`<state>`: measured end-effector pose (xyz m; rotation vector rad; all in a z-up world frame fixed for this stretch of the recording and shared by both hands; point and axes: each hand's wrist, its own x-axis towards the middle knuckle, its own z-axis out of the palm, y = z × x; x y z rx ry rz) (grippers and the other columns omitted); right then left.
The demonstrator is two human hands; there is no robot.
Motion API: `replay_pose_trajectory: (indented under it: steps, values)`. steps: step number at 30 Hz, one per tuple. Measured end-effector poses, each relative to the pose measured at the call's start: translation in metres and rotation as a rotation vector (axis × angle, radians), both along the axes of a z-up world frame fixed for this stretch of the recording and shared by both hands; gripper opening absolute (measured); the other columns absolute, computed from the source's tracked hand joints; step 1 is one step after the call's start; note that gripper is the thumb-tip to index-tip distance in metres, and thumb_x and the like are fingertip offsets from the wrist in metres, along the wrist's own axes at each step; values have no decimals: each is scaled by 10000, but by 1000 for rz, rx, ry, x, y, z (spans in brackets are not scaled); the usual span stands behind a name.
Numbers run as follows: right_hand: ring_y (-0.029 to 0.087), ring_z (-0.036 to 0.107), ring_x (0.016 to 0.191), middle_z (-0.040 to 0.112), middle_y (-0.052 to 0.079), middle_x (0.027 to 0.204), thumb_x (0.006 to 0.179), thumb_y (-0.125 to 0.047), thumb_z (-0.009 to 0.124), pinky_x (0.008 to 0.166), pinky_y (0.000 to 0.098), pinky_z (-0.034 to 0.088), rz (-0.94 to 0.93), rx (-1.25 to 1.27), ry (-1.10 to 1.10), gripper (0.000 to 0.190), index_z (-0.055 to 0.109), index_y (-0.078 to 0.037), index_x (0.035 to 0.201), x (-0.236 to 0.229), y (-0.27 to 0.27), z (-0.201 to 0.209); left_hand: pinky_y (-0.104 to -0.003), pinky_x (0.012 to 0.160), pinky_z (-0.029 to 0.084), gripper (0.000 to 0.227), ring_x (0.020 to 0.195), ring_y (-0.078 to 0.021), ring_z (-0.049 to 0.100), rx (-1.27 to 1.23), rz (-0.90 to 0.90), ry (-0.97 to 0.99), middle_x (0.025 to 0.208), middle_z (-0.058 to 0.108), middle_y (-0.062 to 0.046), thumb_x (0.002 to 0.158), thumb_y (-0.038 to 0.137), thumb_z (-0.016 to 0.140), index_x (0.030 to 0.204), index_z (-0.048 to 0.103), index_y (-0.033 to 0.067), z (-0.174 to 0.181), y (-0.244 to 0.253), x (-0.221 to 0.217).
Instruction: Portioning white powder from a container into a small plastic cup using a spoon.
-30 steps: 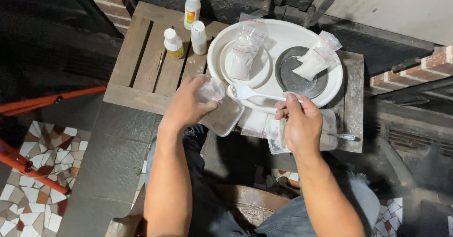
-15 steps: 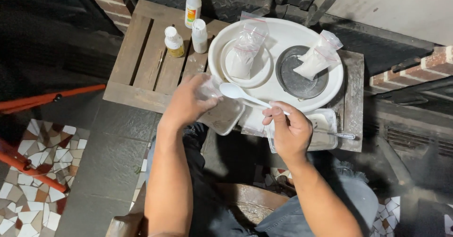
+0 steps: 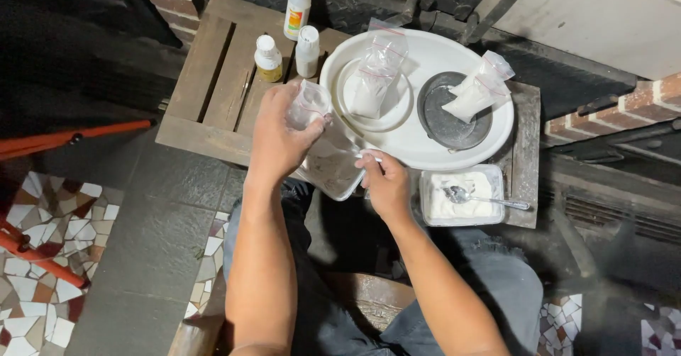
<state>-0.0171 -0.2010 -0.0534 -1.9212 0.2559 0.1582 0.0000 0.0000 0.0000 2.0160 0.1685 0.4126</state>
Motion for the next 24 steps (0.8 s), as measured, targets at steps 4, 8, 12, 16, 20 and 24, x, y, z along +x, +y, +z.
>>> replay_pose_trajectory:
  steps: [4, 8, 12, 16, 20, 24]
  values:
    - [136, 543, 559, 620, 73, 538, 1035, -181, 620, 577, 281, 478, 0, -42, -5, 186, 776, -80, 1042, -2, 2, 0, -554, 999, 500, 635, 1197, -454, 619, -19, 6, 6, 1268, 605, -221, 766, 231, 853, 1305, 622, -12, -9, 0, -1]
    - [124, 516, 524, 629, 71, 526, 1027, -195, 615, 550, 252, 452, 14, -36, 55, 199, 780, -90, 992, -7, 4, -6, -544, 993, 509, 653, 1206, -442, 620, -24, -6, -5, 1287, 595, -206, 756, 228, 855, 1321, 618, 2, -18, 0, 0]
    - [111, 560, 539, 752, 125, 794, 1035, -162, 580, 530, 237, 425, -75, 111, 115, 258, 715, 3, 1182, -13, 6, 11, -545, 985, 511, 642, 1200, -439, 625, -34, -15, -9, 1287, 596, -198, 759, 226, 851, 1312, 620, -4, -16, 0, -1]
    - [115, 538, 548, 728, 157, 865, 1036, -140, 579, 559, 236, 430, -143, 245, 83, 303, 646, 70, 1244, -13, -9, -2, -531, 996, 512, 653, 1212, -418, 625, -32, -11, 8, 1300, 592, -184, 759, 233, 853, 1324, 617, 6, -21, 0, -1]
    - [131, 546, 517, 714, 185, 861, 1027, -138, 607, 540, 232, 458, -221, 313, 21, 298, 649, 81, 1226, -18, -25, 15, -536, 1008, 505, 665, 1223, -432, 614, -35, 1, -25, 1293, 589, -207, 762, 225, 852, 1333, 599, -4, -20, -4, -5]
    - [119, 537, 462, 699, 202, 820, 1022, -116, 606, 477, 180, 435, -276, 401, -93, 247, 662, 74, 1170, -20, -42, 33, -515, 1024, 499, 698, 1249, -390, 609, -50, 30, 21, 1307, 584, -176, 766, 269, 858, 1360, 587, 24, -26, -8, -14]
